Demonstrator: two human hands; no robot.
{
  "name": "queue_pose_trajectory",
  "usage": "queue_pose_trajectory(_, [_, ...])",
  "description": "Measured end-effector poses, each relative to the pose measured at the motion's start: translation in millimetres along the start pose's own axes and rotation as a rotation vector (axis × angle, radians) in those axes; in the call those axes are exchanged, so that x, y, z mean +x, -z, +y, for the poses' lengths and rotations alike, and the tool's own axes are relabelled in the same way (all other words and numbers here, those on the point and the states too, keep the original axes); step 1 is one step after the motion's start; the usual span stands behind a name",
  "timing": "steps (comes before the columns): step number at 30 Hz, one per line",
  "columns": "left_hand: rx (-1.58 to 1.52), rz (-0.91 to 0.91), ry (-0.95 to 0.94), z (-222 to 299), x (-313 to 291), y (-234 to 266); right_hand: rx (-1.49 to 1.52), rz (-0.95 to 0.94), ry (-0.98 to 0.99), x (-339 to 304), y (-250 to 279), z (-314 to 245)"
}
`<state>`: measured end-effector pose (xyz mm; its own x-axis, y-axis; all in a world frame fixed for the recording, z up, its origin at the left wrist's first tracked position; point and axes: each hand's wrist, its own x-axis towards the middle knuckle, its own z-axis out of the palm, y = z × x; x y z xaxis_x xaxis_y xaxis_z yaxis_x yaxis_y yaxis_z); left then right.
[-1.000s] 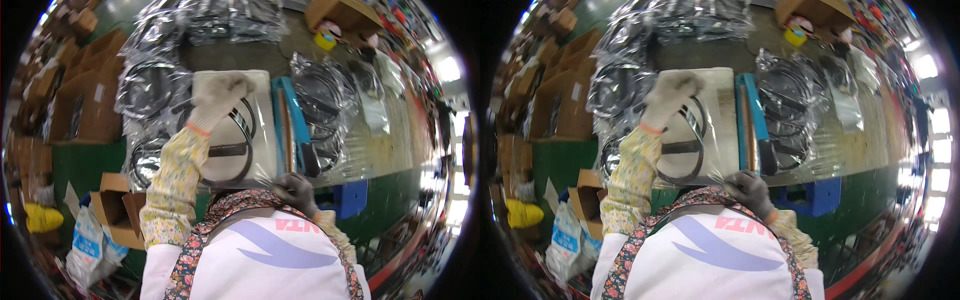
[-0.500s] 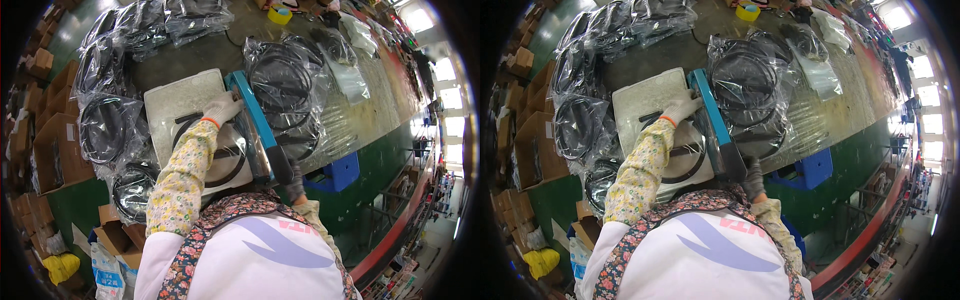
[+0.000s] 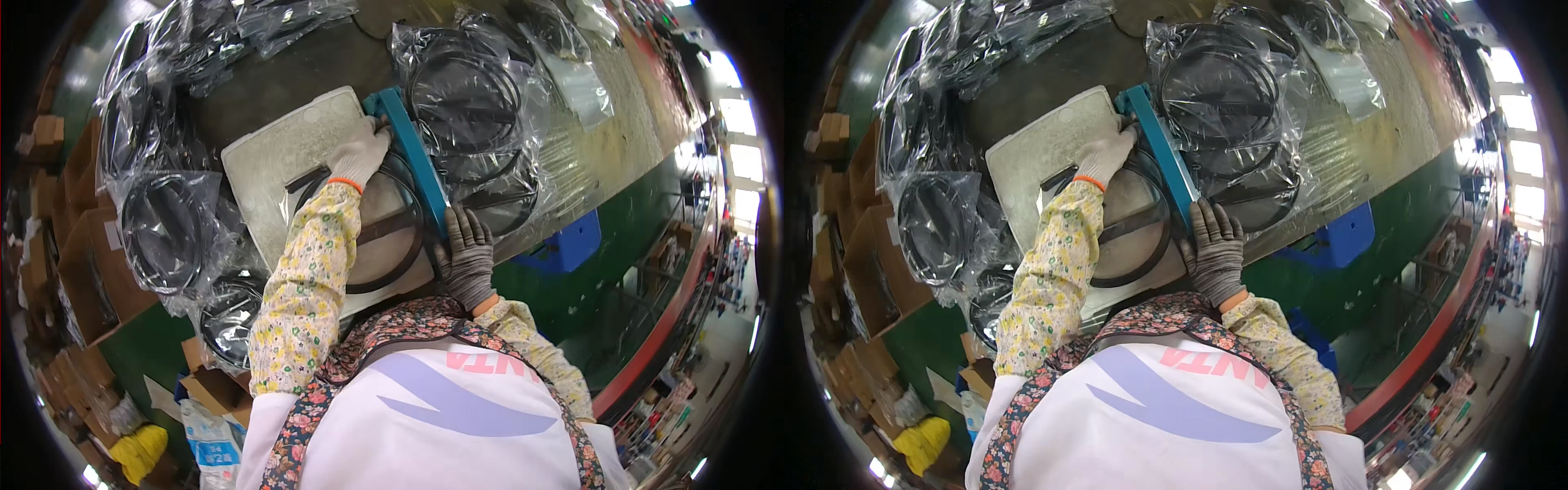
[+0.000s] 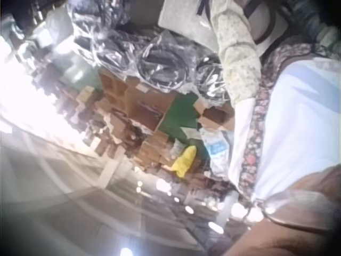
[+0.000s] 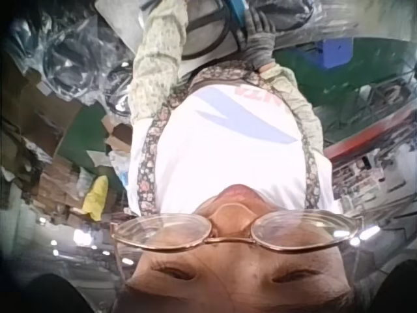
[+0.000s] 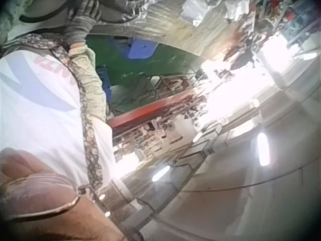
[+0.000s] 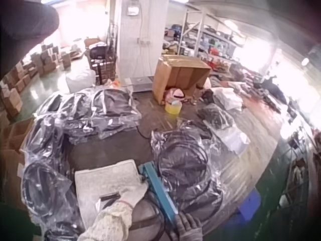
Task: The person seals metal rings inside plastic bags using a heat sealer.
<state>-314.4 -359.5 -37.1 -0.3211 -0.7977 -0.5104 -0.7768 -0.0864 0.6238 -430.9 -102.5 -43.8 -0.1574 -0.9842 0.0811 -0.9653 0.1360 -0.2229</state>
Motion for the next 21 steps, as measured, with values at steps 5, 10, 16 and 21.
queue_pose_trajectory(5, [0.317,0.414,-0.384,-37.1,-46.8,8.8,-0.180,-0.046,0.100,6.1,10.5,-0.1])
queue_pose_trajectory(10, [0.579,0.481,-0.587,-86.5,-111.2,-2.0,-0.037,-0.195,0.140,13.5,15.3,2.7])
queue_pose_trajectory(16, [0.756,0.321,-0.380,-105.2,-121.2,-8.5,-0.039,-0.189,0.109,14.0,17.9,-2.6])
queue_pose_trajectory(21, [0.793,0.295,-0.366,-110.7,-118.5,-10.0,-0.039,-0.161,0.121,12.4,15.1,-2.2])
